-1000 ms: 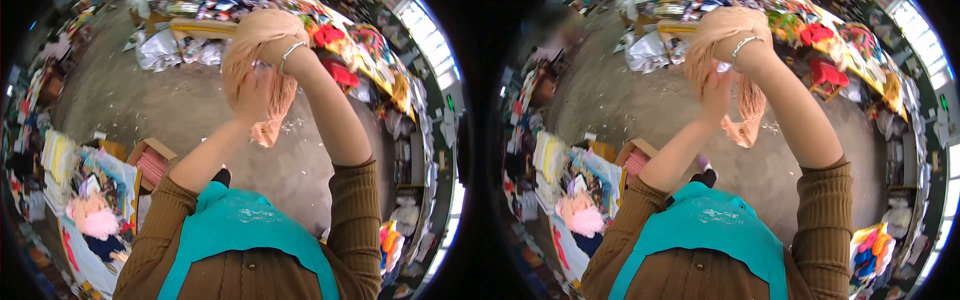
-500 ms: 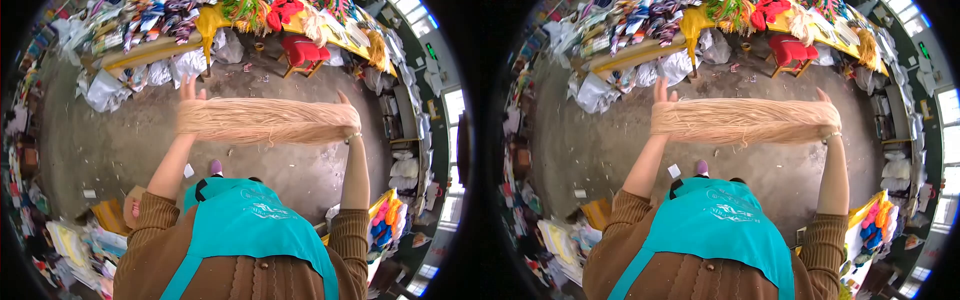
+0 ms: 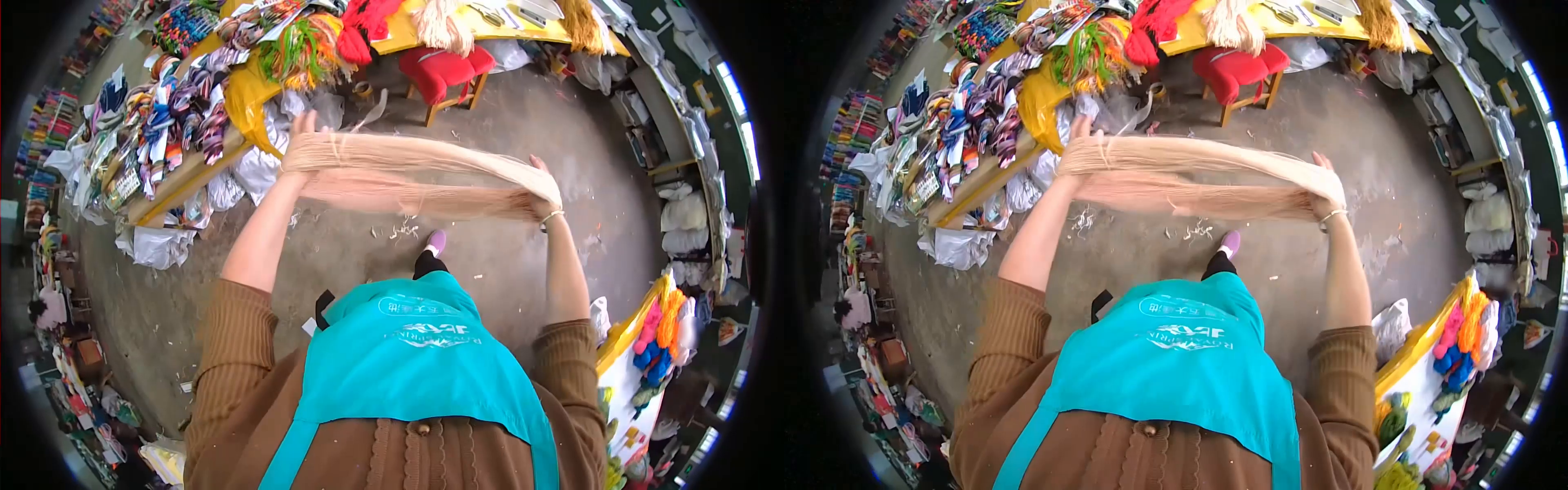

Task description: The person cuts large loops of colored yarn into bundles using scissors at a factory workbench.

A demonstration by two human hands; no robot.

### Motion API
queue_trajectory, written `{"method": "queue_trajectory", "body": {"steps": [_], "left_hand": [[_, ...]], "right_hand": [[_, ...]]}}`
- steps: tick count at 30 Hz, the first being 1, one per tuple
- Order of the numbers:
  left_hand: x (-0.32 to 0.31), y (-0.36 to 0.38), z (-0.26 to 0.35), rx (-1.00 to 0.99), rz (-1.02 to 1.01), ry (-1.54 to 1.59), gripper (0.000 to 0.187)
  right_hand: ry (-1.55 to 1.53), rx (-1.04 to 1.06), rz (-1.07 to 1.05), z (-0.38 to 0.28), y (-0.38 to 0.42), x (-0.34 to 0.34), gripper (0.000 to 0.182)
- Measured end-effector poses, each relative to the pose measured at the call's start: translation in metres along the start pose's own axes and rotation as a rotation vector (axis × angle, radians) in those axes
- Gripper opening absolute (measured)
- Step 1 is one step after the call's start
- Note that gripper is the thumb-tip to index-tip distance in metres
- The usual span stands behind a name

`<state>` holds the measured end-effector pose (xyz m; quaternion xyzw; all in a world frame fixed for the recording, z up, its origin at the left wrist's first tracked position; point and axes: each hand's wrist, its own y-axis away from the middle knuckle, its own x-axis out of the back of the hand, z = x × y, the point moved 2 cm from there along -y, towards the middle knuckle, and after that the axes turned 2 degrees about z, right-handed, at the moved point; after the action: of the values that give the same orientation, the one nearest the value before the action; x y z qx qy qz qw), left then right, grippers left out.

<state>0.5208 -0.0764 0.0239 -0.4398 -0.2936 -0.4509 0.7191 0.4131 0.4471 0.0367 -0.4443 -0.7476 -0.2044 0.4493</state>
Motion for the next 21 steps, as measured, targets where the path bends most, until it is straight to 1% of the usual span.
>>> {"method": "queue_trajectory", "body": {"steps": [1, 2, 3, 5, 6, 8, 10, 12, 13, 14, 15, 16, 17, 18, 19, 21], "left_hand": [[-0.009, -0.012, 0.008, 0.124, -0.005, 0.138, 0.045], [-0.017, -0.024, 0.018, 0.168, 0.033, 0.072, 0.046], [-0.019, -0.039, 0.032, 0.177, 0.030, 0.061, 0.046], [-0.009, -0.080, 0.063, 0.192, -0.051, 0.208, 0.047], [0.000, -0.097, 0.081, 0.168, -0.099, 0.194, 0.048], [0.007, -0.123, 0.103, 0.142, -0.018, 0.177, 0.049], [0.008, -0.148, 0.110, 0.182, -0.012, 0.147, 0.049], [0.010, -0.172, 0.116, 0.212, -0.065, 0.167, 0.049], [0.007, -0.183, 0.115, 0.301, -0.116, 0.074, 0.047], [0.005, -0.188, 0.109, 0.304, -0.122, 0.069, 0.047], [0.000, -0.187, 0.099, 0.264, -0.430, -0.041, 0.047], [-0.005, -0.191, 0.107, 0.361, -0.735, -0.035, 0.048], [-0.010, -0.194, 0.115, 0.438, -1.048, -0.052, 0.049], [-0.006, -0.196, 0.131, 0.493, -1.261, 0.034, 0.057], [0.004, -0.196, 0.152, 0.570, -1.406, 0.194, 0.066], [0.019, -0.205, 0.178, 0.717, -1.571, 0.524, 0.085]], "right_hand": [[-0.336, -0.254, 0.148, 0.019, -0.006, -0.008, 0.049], [-0.177, -0.321, 0.070, 0.039, -0.016, -0.008, 0.052], [-0.186, -0.319, 0.059, 0.051, -0.024, 0.000, 0.052], [-0.080, -0.250, -0.014, 0.071, -0.051, 0.018, 0.053], [-0.269, -0.316, -0.001, 0.090, -0.067, 0.019, 0.053], [-0.228, -0.318, 0.029, 0.102, -0.100, 0.031, 0.055], [-0.255, -0.293, 0.037, 0.119, -0.132, 0.037, 0.056], [-0.512, -0.267, 0.072, 0.133, -0.157, 0.038, 0.057], [-0.480, -0.229, 0.077, 0.131, -0.170, 0.044, 0.058], [-0.536, -0.260, -0.003, 0.131, -0.184, 0.049, 0.058], [-0.589, -0.295, -0.077, 0.126, -0.196, 0.057, 0.059], [-0.447, -0.311, -0.069, 0.116, -0.208, 0.066, 0.051], [-0.077, -0.244, -0.135, 0.119, -0.219, 0.066, 0.043], [0.295, -0.172, -0.197, 0.121, -0.232, 0.066, 0.035], [0.192, -0.181, -0.211, 0.098, -0.247, 0.076, 0.024], [0.007, 0.051, -0.223, 0.084, -0.267, 0.073, 0.024]]}}
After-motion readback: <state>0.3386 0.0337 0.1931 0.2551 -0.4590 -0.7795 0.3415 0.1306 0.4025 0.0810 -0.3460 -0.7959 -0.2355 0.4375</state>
